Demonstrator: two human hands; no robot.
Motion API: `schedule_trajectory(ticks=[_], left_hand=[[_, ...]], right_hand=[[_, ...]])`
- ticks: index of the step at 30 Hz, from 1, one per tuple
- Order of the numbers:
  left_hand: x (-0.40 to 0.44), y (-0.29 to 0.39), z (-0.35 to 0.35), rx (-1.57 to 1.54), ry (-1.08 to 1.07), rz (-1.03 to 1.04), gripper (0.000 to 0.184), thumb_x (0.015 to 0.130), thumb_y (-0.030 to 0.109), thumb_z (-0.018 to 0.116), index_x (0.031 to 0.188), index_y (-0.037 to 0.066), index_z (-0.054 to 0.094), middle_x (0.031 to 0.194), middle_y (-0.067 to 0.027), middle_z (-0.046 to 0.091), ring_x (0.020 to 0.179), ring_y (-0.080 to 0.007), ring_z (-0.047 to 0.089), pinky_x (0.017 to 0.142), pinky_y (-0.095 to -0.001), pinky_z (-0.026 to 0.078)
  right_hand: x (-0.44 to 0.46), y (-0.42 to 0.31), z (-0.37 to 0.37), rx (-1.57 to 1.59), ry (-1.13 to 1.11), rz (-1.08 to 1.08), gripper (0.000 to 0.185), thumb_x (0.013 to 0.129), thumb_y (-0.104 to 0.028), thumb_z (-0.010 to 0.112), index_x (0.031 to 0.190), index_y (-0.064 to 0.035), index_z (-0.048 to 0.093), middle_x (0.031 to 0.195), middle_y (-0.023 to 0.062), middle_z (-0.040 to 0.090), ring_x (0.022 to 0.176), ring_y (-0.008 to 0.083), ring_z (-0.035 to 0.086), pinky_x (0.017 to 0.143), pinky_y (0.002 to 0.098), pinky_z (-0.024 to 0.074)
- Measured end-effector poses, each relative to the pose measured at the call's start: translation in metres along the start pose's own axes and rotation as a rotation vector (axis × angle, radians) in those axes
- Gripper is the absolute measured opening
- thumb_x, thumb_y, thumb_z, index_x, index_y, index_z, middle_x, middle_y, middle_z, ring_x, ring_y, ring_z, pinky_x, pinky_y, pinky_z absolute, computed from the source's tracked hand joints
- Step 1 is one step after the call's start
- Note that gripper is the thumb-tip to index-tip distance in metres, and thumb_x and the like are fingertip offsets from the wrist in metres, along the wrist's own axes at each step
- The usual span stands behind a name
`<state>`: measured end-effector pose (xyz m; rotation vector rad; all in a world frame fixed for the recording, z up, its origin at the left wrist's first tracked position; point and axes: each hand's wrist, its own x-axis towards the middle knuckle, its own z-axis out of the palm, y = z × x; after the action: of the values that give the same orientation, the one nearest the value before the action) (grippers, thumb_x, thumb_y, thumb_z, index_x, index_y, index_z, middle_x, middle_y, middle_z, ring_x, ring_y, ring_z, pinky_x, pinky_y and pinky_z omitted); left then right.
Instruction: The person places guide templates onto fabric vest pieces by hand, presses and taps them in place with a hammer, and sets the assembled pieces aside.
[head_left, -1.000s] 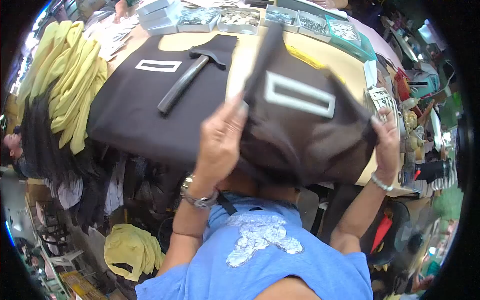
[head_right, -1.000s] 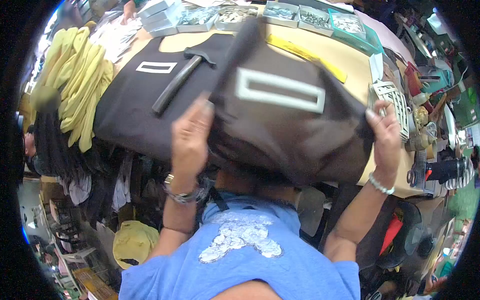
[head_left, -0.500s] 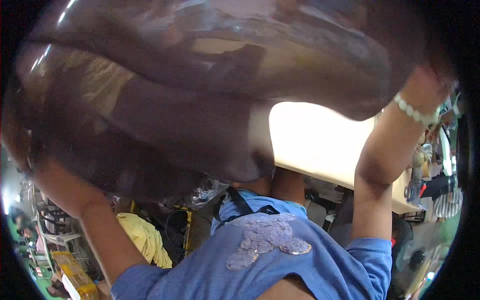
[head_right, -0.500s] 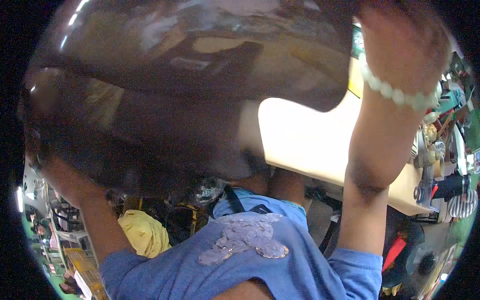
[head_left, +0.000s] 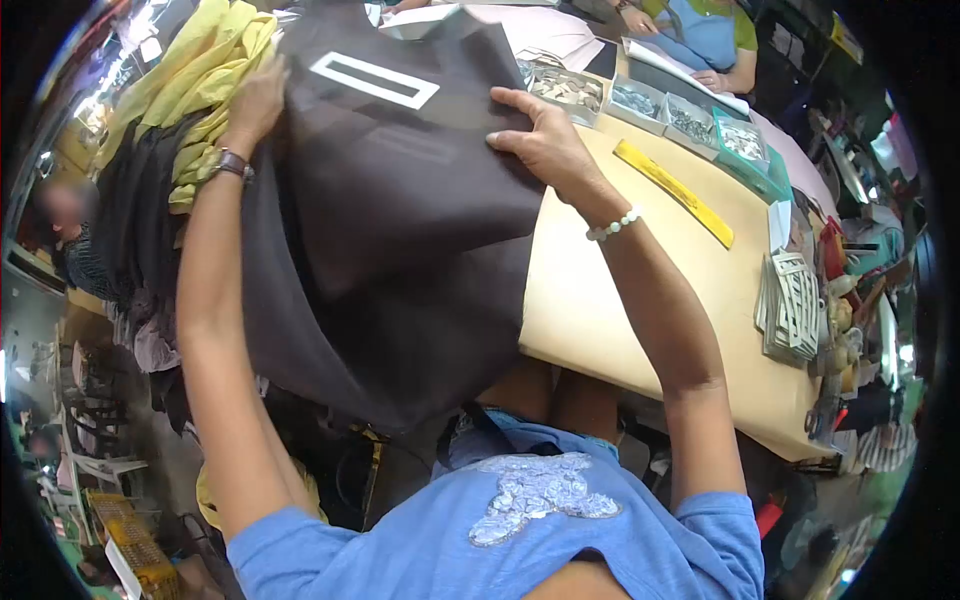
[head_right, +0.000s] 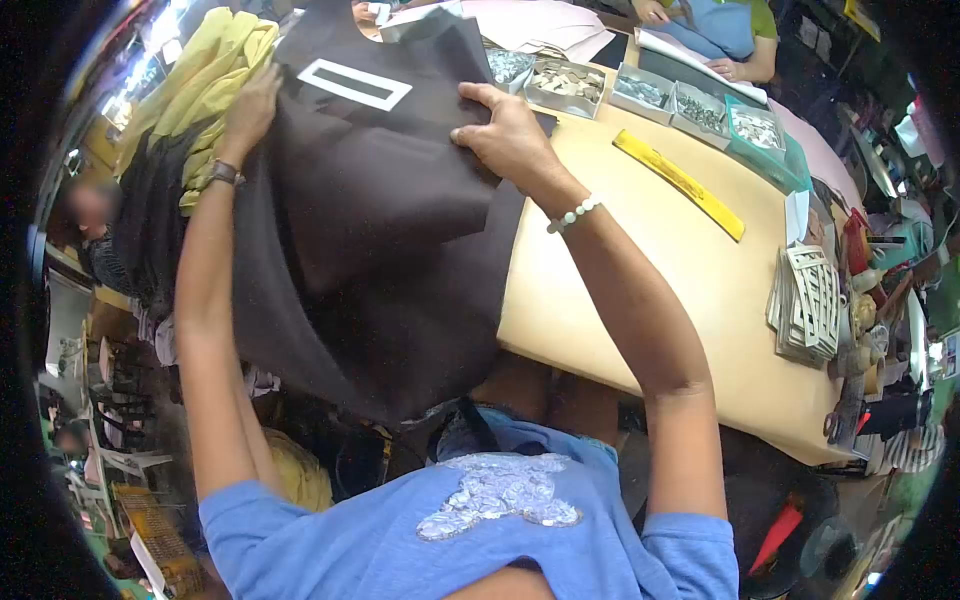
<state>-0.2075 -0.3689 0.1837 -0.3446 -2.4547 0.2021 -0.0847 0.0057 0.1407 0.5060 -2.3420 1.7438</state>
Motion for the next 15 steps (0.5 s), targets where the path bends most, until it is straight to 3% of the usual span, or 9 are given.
schedule_trajectory(ticks=[3, 4, 5, 7, 9, 12, 15], left_hand=[[-0.005, 0.014, 0.045, -0.065, -0.031, -0.025, 0.032, 0.094, 0.023, 0.042, 0.115, 0.003, 0.054, 0.105, -0.0190, 0.061, 0.090, -0.0380, 0.059, 0.078, -0.0470, 0.047], [-0.009, 0.014, 0.071, -0.068, 0.081, 0.016, 0.032, 0.093, 0.023, 0.043, 0.115, 0.003, 0.054, 0.105, -0.0184, 0.061, 0.089, -0.0384, 0.059, 0.078, -0.0470, 0.047], [-0.011, 0.013, 0.093, -0.072, 0.192, 0.058, 0.032, 0.092, 0.023, 0.044, 0.115, 0.003, 0.054, 0.105, -0.0178, 0.060, 0.088, -0.0388, 0.059, 0.078, -0.0471, 0.047], [-0.013, 0.026, 0.108, -0.053, -0.097, -0.045, 0.035, 0.092, 0.025, 0.045, 0.118, 0.003, 0.053, 0.125, -0.0160, 0.052, 0.101, -0.0365, 0.056, 0.085, -0.0445, 0.047], [-0.019, 0.035, 0.133, -0.052, -0.060, 0.003, 0.042, 0.093, 0.030, 0.045, 0.128, 0.008, 0.047, 0.135, -0.0174, 0.043, 0.117, -0.0366, 0.047, 0.092, -0.0498, 0.043], [-0.025, 0.082, 0.108, 0.100, 0.012, -0.097, 0.051, 0.093, 0.039, 0.043, 0.137, 0.014, 0.038, 0.141, -0.0192, 0.035, 0.128, -0.0394, 0.033, 0.098, -0.0591, 0.033], [-0.033, 0.097, 0.100, -0.242, -0.002, -0.131, 0.056, 0.093, 0.047, 0.040, 0.141, 0.019, 0.033, 0.145, -0.0208, 0.028, 0.133, -0.0416, 0.025, 0.100, -0.0665, 0.023]], right_hand=[[0.012, 0.028, 0.006, -0.110, 0.028, 0.001, 0.053, 0.073, -0.005, 0.065, 0.124, 0.0016, 0.052, 0.124, 0.0205, 0.055, 0.116, 0.0280, 0.052, 0.100, 0.0325, 0.0391], [0.016, 0.039, 0.007, -0.205, 0.046, -0.003, 0.053, 0.073, -0.003, 0.065, 0.124, 0.0053, 0.051, 0.124, 0.0184, 0.055, 0.112, 0.0238, 0.054, 0.096, 0.0274, 0.0404], [0.019, 0.049, 0.007, -0.229, 0.056, 0.026, 0.053, 0.073, -0.004, 0.065, 0.124, 0.0040, 0.052, 0.124, 0.0194, 0.054, 0.114, 0.0264, 0.053, 0.098, 0.0298, 0.0394], [0.024, 0.073, 0.004, -0.276, 0.074, 0.092, 0.053, 0.072, -0.007, 0.065, 0.124, 0.0013, 0.053, 0.125, 0.0214, 0.053, 0.118, 0.0315, 0.050, 0.102, 0.0344, 0.0375], [0.022, 0.096, 0.000, -0.302, 0.089, 0.140, 0.057, 0.072, -0.006, 0.065, 0.126, 0.0045, 0.049, 0.126, 0.0225, 0.052, 0.118, 0.0300, 0.050, 0.101, 0.0330, 0.0375], [0.011, 0.111, -0.002, -0.309, 0.145, 0.218, 0.064, 0.071, -0.005, 0.067, 0.129, 0.0084, 0.043, 0.128, 0.0235, 0.051, 0.118, 0.0271, 0.051, 0.100, 0.0298, 0.0375], [0.008, 0.123, -0.003, -0.320, 0.189, 0.178, 0.064, 0.072, -0.010, 0.067, 0.129, 0.0076, 0.043, 0.128, 0.0245, 0.049, 0.121, 0.0338, 0.047, 0.103, 0.0342, 0.0359]])
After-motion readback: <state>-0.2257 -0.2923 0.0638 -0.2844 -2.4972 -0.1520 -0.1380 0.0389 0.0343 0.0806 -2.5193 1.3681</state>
